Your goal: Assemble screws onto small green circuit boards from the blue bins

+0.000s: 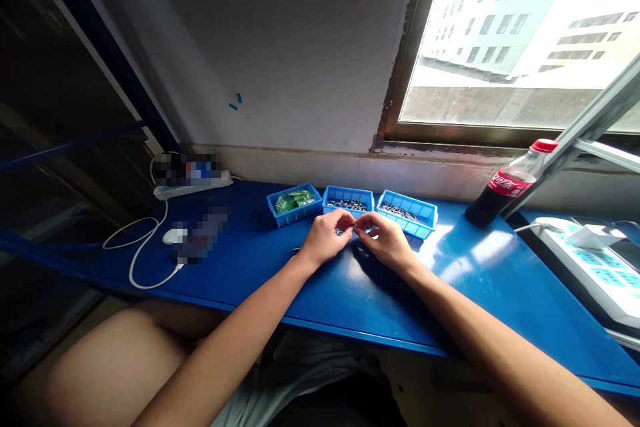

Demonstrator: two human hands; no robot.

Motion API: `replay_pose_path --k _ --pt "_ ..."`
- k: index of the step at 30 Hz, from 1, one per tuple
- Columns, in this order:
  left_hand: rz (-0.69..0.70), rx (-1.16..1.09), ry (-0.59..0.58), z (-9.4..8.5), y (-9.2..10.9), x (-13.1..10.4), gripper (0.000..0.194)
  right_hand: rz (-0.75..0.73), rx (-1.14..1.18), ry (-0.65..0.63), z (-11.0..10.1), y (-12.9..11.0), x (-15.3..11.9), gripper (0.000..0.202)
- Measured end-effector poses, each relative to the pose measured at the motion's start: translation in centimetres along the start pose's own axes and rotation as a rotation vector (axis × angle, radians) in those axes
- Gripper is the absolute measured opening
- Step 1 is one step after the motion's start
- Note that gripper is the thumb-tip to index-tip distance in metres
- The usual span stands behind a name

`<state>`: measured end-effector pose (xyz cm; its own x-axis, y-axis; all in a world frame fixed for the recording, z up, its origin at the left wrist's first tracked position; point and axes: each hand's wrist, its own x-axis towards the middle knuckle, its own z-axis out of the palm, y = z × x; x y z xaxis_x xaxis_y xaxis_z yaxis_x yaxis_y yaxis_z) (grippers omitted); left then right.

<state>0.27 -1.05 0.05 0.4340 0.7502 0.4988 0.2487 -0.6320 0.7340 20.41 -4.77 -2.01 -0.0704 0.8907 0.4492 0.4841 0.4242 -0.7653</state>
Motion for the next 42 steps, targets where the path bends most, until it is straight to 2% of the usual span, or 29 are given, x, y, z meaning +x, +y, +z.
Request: replay_pose_path --k 5,9,15,18,22,26,32,39,42 --pt "-0.092 -0.242 0.03 0.5 -0.4 0.0 0.033 0.005 0.024 0.013 0.1 -0.2 -0.1 0.017" --pt "-0.137 -0.31 -0.011 0.5 -0.3 0.1 0.044 0.032 0.017 0.028 0.2 -0.3 -0.1 0.017" --pt "-0.109 -0.083 0.015 0.1 0.5 0.1 0.027 0.057 0.059 0.056 -0.2 -0.8 -0.1 0.02" --pt "-0.085 -0.003 -0.04 -0.2 0.8 0.2 0.024 0.035 0.074 0.075 -0.3 -1.3 -0.1 0.025" --pt "-0.075 -0.005 -0.063 -0.4 0.6 0.2 0.021 0.012 0.078 0.054 -0.4 -1.8 -0.2 0.029" --pt "-0.075 0.042 -0.037 -0.3 0.2 0.2 0.023 0.051 0.107 0.055 -0.4 -1.8 -0.2 0.034" --pt "-0.012 0.076 -0.06 -0.1 -0.4 0.1 0.019 0.076 0.071 0.031 -0.4 -1.4 -0.2 0.039" --pt "-0.005 0.013 0.029 0.1 -0.3 0.2 0.029 0.06 0.092 0.034 -0.1 -1.2 -0.2 0.032" --pt "-0.009 0.031 0.035 0.0 0.2 0.3 0.025 0.041 0.093 0.025 -0.1 -1.2 -0.2 0.026"
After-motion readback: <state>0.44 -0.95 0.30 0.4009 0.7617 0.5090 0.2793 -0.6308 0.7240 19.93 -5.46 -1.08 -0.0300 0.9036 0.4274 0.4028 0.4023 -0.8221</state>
